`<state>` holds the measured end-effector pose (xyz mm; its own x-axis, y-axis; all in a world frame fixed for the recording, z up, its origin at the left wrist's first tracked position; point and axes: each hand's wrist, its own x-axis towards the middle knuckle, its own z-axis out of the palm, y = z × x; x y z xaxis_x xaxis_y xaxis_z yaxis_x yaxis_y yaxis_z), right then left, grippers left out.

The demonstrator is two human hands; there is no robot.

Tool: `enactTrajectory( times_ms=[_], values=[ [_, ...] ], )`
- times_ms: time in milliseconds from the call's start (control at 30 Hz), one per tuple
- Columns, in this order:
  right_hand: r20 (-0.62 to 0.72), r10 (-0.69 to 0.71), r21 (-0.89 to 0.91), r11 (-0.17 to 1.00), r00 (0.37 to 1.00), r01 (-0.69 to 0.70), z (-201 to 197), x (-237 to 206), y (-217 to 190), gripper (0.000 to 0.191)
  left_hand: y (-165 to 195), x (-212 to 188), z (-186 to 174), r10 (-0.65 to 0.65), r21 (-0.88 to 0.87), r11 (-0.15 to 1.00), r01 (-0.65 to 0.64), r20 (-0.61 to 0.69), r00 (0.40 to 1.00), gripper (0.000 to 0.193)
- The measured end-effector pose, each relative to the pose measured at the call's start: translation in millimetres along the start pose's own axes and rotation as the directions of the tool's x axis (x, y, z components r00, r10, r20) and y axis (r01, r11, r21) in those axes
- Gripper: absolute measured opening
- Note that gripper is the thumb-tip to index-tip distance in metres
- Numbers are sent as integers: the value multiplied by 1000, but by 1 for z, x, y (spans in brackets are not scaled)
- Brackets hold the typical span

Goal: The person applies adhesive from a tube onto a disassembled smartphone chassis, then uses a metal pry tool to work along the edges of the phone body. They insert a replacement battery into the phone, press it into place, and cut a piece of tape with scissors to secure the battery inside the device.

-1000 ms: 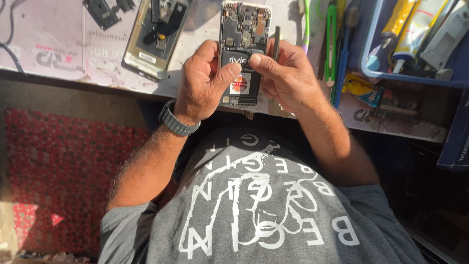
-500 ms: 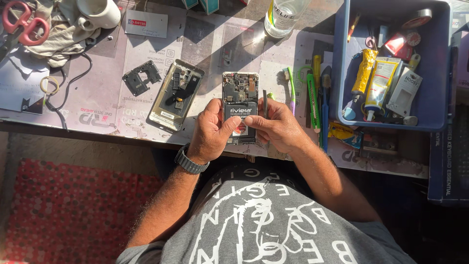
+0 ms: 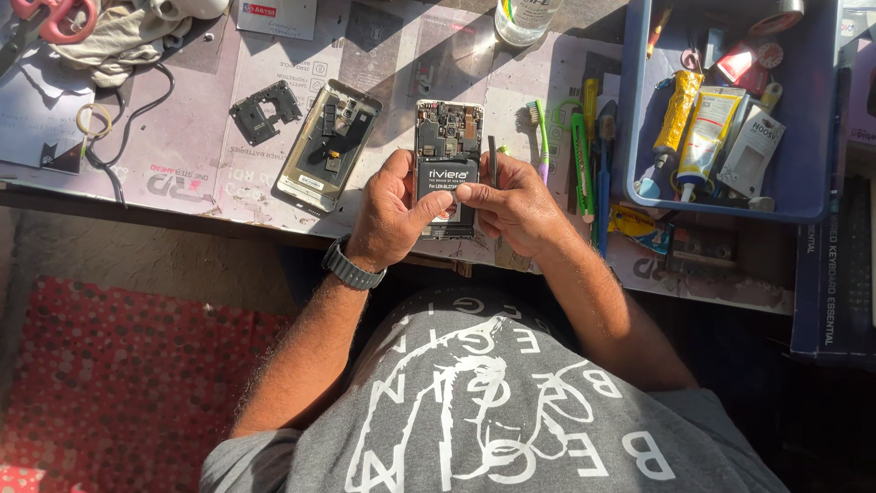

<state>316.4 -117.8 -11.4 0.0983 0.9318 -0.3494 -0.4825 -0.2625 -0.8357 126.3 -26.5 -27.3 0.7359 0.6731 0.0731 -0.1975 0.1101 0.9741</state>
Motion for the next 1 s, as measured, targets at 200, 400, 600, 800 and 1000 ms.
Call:
enactTrajectory(
  times_ms=[200,400,600,800,1000],
  values=[
    [36,-67,-117,991,997,71,11,-9,-1,28,2,-8,3,78,-71,994,-80,-35,996,23],
    [-79,-198,-325,932,977,162,23,-16,12,28,-7,-18,-4,147,-78,986,-148,-8,989,25],
    [-79,-225,-352,918,971,184,18,-11,23,28,-21,-19,-8,203,-61,977,-203,-5,979,24],
    [51,-189,-249,949,981,196,4,-27,10,22,-15,-18,-6,126,-46,991,-123,67,990,21],
    [4,-234,-373,902,972,218,4,-23,12,24,-20,-20,2,202,-33,978,-204,-40,978,20]
  ],
)
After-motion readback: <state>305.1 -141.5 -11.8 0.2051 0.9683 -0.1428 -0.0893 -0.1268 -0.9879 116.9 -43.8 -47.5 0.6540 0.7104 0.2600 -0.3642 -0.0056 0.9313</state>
